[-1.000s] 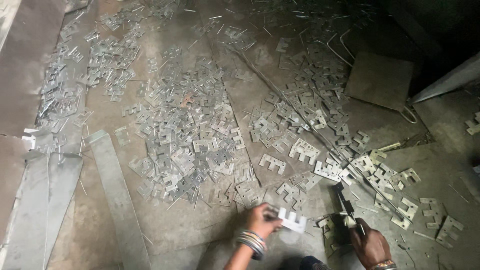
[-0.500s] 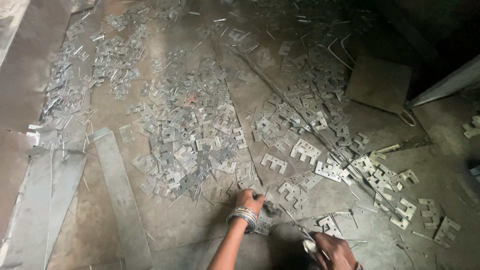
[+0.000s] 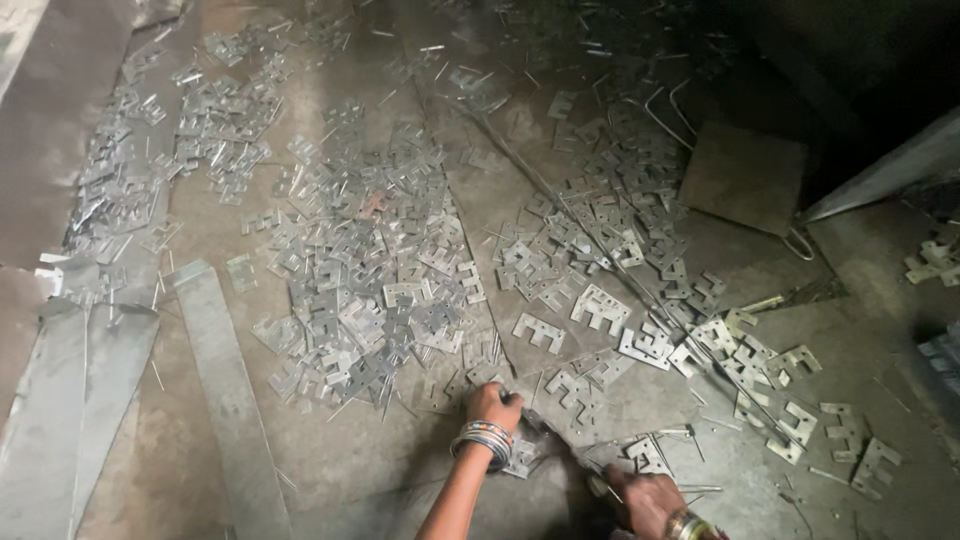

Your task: The person uses shears to cut small metal pieces on the floor. They repeatedly pick up a piece, cut it, and drop it, continuing this process throughout the clip.

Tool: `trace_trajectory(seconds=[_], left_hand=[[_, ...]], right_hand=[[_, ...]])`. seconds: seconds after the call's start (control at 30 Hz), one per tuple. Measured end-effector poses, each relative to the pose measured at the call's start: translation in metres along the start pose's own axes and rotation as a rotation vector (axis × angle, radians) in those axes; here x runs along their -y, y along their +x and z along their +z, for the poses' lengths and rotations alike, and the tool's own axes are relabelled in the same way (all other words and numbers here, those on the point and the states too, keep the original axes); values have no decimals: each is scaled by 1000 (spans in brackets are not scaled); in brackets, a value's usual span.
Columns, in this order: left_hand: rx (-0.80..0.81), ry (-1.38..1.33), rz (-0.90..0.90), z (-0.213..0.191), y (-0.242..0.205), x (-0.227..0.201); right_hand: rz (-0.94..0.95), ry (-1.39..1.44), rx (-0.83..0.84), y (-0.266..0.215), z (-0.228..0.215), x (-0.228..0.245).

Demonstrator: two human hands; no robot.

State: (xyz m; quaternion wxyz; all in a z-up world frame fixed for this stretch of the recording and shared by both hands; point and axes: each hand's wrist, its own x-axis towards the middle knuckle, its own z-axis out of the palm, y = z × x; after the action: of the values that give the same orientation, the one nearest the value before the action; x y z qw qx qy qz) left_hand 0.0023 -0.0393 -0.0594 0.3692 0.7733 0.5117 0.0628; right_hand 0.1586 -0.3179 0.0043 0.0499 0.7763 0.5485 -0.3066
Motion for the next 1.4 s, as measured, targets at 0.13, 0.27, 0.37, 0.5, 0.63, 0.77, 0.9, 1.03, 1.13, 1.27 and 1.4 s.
trace_trajectory(seconds=[0.13, 0.27, 0.37, 0.5, 0.63, 0.77, 0.9, 1.03, 1.13, 1.27, 1.4], left_hand=[[-95, -43, 57, -5, -6, -7], [26, -27, -53, -9, -12, -11], [-78, -32, 54, -6, -4, -10], [-72, -28, 1, 7, -6, 3], [-85, -26, 28, 10, -2, 2], [-86, -36, 4, 17, -10, 4], [-67, -44, -23, 15, -12, 5], [-139, -34, 55, 6, -9, 4], [-75, -67, -2, 8, -9, 1], [-86, -112, 30, 8, -9, 5], [-318, -78, 234, -11, -17, 18]], right_hand=[[-367, 319, -567, -2, 19, -5], [-137, 159, -233, 4, 43, -9], [-72, 271, -346, 5, 53, -12], [-295, 517, -718, -1, 52, -4], [19, 201, -152, -5, 31, 4], [-324, 339, -718, -18, 28, 3], [-192, 127, -454, -13, 33, 4], [-63, 178, -312, -7, 37, 9], [-292, 336, -513, -15, 36, 2], [-110, 156, -216, -2, 40, -4], [104, 174, -232, 5, 47, -15]])
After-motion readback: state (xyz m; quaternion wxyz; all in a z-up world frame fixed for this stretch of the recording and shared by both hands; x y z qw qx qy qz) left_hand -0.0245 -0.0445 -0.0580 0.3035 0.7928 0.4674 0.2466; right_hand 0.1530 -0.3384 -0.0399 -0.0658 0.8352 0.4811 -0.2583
